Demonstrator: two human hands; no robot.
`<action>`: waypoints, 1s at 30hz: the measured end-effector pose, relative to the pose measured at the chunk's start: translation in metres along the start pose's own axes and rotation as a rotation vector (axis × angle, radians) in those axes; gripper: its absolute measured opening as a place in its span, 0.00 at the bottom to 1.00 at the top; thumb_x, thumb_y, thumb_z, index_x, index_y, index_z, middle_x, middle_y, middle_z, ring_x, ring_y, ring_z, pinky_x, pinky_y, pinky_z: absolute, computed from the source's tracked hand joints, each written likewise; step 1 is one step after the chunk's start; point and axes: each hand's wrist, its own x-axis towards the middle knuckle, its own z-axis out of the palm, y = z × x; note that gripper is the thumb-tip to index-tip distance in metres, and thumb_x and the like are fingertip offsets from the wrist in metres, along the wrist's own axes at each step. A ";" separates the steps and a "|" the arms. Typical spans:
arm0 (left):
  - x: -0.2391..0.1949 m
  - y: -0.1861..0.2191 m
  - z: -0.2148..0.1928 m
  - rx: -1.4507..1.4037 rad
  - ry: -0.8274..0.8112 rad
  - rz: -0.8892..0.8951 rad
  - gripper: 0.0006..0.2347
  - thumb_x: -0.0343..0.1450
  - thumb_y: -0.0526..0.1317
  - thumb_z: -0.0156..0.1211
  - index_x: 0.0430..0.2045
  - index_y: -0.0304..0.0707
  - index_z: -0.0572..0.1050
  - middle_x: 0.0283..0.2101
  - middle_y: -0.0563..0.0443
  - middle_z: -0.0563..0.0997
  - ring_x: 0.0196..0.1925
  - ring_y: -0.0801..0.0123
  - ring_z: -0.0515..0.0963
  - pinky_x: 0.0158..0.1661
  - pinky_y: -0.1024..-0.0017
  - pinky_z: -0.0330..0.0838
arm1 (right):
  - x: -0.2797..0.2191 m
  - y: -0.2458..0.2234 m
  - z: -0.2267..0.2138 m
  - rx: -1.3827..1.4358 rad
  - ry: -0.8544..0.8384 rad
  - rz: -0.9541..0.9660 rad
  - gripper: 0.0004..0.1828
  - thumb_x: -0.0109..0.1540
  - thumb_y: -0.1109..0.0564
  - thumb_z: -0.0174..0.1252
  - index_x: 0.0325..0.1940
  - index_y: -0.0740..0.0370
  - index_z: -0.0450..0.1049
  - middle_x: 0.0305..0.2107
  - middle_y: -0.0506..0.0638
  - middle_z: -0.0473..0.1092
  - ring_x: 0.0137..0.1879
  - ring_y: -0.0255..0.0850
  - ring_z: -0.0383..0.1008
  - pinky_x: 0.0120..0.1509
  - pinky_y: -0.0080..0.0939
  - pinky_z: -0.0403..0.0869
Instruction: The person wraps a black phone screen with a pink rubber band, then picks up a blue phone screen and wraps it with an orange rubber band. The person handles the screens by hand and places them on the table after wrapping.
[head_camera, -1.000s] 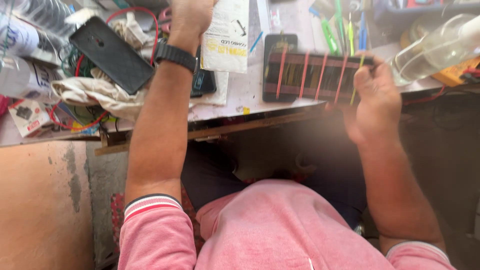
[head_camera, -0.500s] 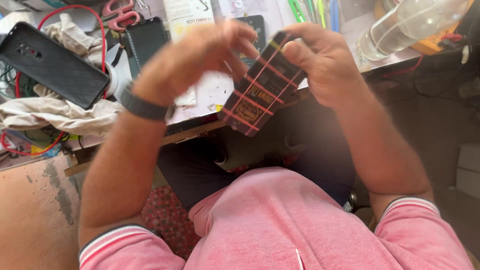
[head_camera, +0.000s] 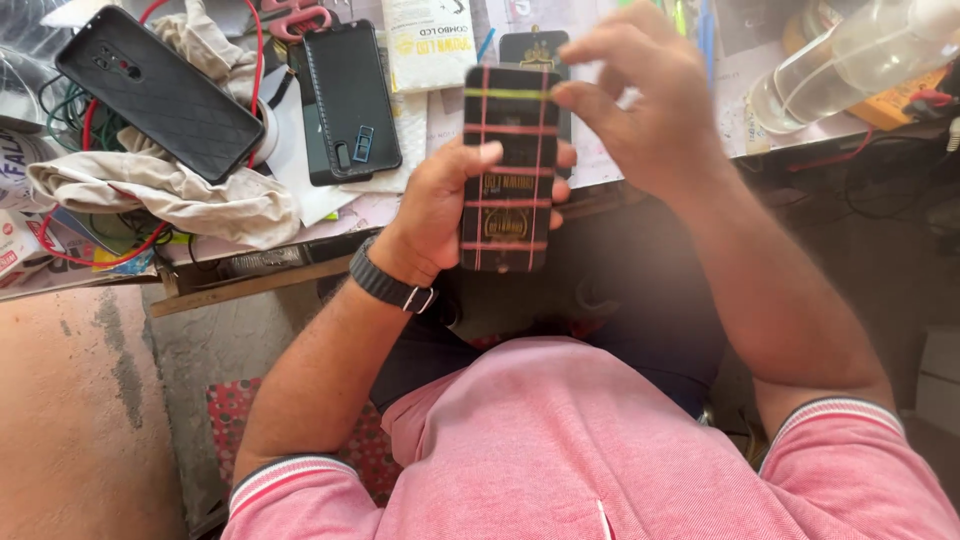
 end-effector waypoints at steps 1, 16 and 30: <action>0.001 0.000 -0.003 0.002 0.029 0.026 0.24 0.77 0.43 0.56 0.67 0.28 0.63 0.61 0.31 0.75 0.57 0.49 0.80 0.56 0.49 0.80 | -0.007 -0.004 -0.001 -0.028 0.010 0.018 0.10 0.68 0.64 0.72 0.50 0.66 0.77 0.43 0.55 0.73 0.35 0.40 0.74 0.46 0.40 0.72; 0.045 -0.002 -0.014 0.190 0.244 0.486 0.13 0.79 0.36 0.50 0.57 0.30 0.66 0.56 0.36 0.77 0.56 0.54 0.82 0.50 0.52 0.85 | -0.031 -0.012 0.016 -0.176 -0.112 -0.201 0.07 0.64 0.65 0.69 0.45 0.64 0.78 0.41 0.54 0.73 0.46 0.48 0.76 0.48 0.45 0.76; 0.049 0.009 -0.020 0.176 0.328 0.413 0.14 0.76 0.33 0.44 0.54 0.22 0.68 0.53 0.32 0.80 0.50 0.52 0.85 0.52 0.57 0.83 | -0.006 0.016 0.011 -0.245 -0.319 -0.505 0.10 0.63 0.63 0.65 0.45 0.67 0.71 0.38 0.54 0.66 0.45 0.51 0.71 0.51 0.48 0.74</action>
